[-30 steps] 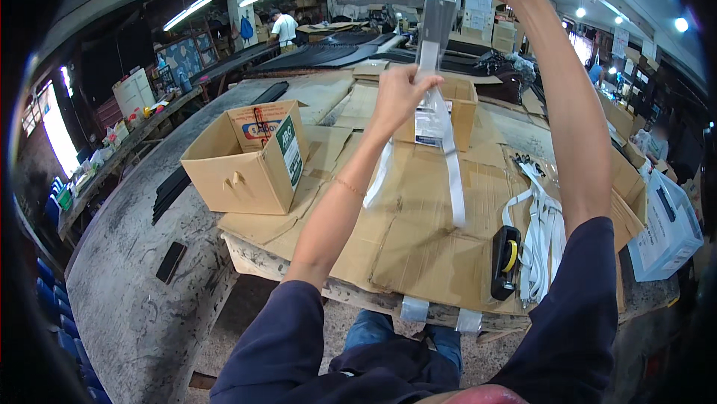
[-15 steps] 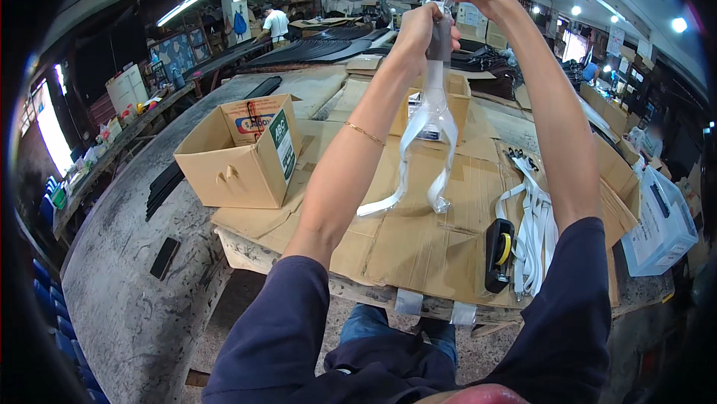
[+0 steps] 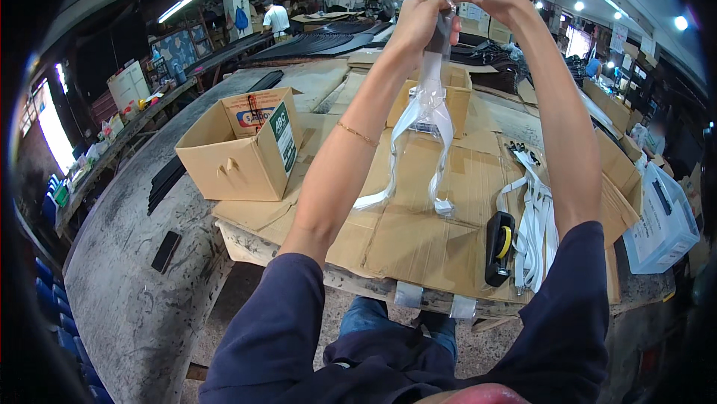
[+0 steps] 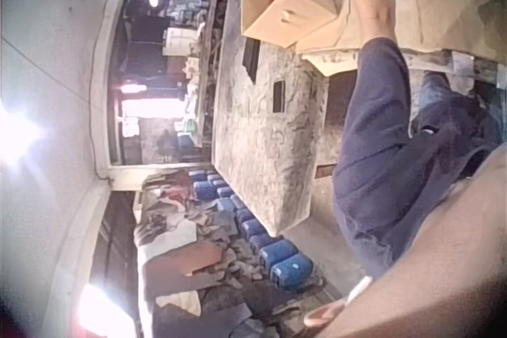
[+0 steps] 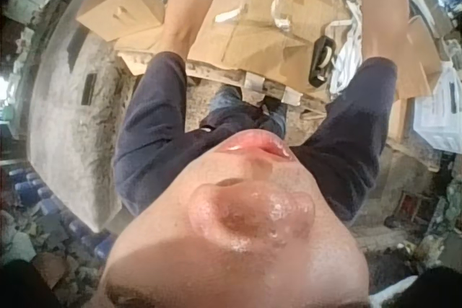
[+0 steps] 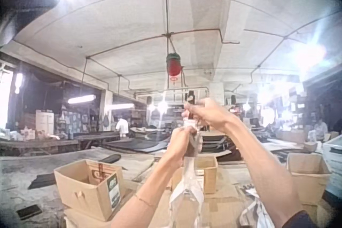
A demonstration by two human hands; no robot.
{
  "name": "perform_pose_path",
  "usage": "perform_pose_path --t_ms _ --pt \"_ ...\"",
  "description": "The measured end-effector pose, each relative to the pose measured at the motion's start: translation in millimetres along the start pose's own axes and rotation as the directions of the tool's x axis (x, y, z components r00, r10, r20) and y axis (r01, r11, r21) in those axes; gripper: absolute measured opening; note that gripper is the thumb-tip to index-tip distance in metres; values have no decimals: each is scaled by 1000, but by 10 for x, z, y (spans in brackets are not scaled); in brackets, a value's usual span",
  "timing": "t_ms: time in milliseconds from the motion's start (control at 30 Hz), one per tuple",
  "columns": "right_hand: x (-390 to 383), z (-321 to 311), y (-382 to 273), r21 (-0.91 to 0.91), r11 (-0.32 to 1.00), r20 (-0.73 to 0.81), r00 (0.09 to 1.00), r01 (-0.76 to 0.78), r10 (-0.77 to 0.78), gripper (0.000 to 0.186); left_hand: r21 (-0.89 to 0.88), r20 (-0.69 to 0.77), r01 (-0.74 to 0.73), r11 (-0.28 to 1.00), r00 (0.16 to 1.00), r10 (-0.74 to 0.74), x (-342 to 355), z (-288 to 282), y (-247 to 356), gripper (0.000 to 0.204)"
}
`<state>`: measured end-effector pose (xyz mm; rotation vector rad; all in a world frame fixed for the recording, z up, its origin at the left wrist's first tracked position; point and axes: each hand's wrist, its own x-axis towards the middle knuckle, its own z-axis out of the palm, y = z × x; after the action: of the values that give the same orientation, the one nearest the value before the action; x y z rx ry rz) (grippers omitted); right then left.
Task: The recorder uses a tape dispenser to apply tape to white straps or harnesses on a workbench.
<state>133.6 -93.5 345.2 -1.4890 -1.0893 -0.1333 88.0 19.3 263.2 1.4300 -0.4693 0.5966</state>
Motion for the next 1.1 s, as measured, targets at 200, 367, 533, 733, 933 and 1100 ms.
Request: perform_pose_path --t_ms 200,367,533,733,933,1100 --pt "-29 -159 64 -115 992 77 996 46 -37 29 -67 210 -69 995 974 82 -73 -15 -112 23" --pt "-5 -102 63 -71 997 58 998 -20 24 26 10 422 -20 1000 907 14 -231 -118 -205 34" --pt "-63 -21 142 -175 984 89 996 19 -3 26 -156 156 205 966 971 -181 -299 -3 -39 23" --pt "-243 130 201 31 996 154 985 -84 78 29 -141 -19 156 978 987 -160 -256 -55 -88 16" --pt "-164 1 409 166 986 58 998 -8 -1 29 -64 76 197 978 978 -192 -399 -1 -161 13" --pt "-286 135 324 218 971 85 993 -97 80 27 9 -11 70 998 998 -69 -436 -27 -224 15"
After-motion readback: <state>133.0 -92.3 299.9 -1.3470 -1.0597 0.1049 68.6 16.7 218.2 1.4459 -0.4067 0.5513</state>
